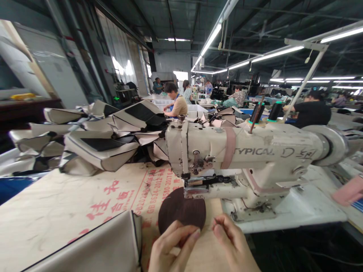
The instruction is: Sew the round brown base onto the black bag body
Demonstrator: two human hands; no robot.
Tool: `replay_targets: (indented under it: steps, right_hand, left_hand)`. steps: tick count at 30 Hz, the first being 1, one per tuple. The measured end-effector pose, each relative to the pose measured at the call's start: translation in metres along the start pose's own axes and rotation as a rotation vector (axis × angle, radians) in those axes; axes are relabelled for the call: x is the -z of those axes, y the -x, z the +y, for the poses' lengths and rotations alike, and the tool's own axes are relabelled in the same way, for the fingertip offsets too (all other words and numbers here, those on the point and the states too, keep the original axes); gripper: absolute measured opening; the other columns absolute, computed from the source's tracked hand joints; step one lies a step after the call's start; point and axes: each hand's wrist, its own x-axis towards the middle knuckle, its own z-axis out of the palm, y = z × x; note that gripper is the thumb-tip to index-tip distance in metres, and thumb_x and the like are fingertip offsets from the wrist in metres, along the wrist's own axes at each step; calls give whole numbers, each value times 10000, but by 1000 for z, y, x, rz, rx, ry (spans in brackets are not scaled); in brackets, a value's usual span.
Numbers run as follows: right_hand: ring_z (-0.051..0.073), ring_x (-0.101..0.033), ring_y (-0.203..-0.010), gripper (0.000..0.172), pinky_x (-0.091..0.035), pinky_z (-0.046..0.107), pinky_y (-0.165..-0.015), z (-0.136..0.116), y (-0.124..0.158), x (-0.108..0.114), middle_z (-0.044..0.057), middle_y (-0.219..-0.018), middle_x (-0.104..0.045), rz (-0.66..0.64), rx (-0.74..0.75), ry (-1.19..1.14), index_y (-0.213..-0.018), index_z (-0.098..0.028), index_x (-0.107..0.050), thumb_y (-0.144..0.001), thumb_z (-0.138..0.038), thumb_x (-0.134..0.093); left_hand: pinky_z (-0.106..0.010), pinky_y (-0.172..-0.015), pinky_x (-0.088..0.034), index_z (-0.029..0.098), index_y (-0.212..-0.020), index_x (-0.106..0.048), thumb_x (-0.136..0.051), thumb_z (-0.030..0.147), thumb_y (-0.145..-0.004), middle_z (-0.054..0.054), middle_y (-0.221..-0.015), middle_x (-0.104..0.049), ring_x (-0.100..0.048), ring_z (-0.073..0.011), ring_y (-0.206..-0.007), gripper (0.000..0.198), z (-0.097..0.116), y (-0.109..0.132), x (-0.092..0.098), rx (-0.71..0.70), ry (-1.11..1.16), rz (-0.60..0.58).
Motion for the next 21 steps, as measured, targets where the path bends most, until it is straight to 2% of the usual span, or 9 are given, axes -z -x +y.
replay_targets:
  steps: [3,9,11,14,16,19,21]
  right_hand:
    - [88,-404,-599,334,-330,178,-555,0,5,1,-19,-654,-424,-43,-21,100,-801,-161,-514,-855,-482,-440]
    - [90,-384,-613,361,-312,179,-545,-12,-3,-8,-24,-646,-401,-62,-71,4,-764,-153,-511,-815,-510,-492]
    - [86,-361,-591,386,-295,184,-533,-13,-6,-10,-29,-614,-384,-34,-72,-2,-700,-153,-494,-815,-521,-485]
    - [71,-299,-531,431,-243,187,-484,-7,-6,-4,-46,-558,-302,89,-105,-66,-621,-157,-435,-834,-532,-448]
    - [64,-282,-514,419,-221,184,-466,-4,-6,1,-52,-560,-290,131,-128,-135,-653,-154,-470,-823,-537,-468]
    - [64,-344,-541,400,-267,181,-482,-6,-9,3,-24,-682,-445,34,-34,-124,-882,-157,-574,-742,-531,-587]
    - [71,-388,-569,359,-295,187,-505,-12,-13,-4,-4,-755,-503,-4,51,-7,-906,-167,-591,-752,-492,-594]
  left_hand:
    - [-150,-531,-448,206,-750,-693,-574,333,-795,4,-656,-591,-567,-101,-585,180,0,0,2,13,-10,-16]
    - [-143,-537,-437,212,-779,-688,-558,319,-813,4,-663,-571,-560,-90,-593,172,-4,0,0,-18,-27,-74]
    - [-144,-526,-432,210,-794,-687,-556,316,-814,2,-669,-569,-554,-89,-588,170,-7,0,0,-16,-39,-71]
    - [-145,-522,-424,217,-811,-687,-552,304,-816,2,-681,-569,-551,-90,-596,160,-10,0,2,-11,-64,-72]
    - [-146,-516,-419,218,-801,-688,-553,302,-815,3,-675,-565,-550,-90,-595,160,-9,-1,3,-16,-73,-66]
    - [-147,-503,-412,212,-789,-687,-546,309,-816,6,-661,-554,-548,-88,-579,173,-7,-1,1,-25,-85,-51]
    - [-145,-498,-412,210,-792,-686,-539,318,-819,8,-659,-547,-546,-85,-569,184,-8,-2,-2,-32,-107,-60]
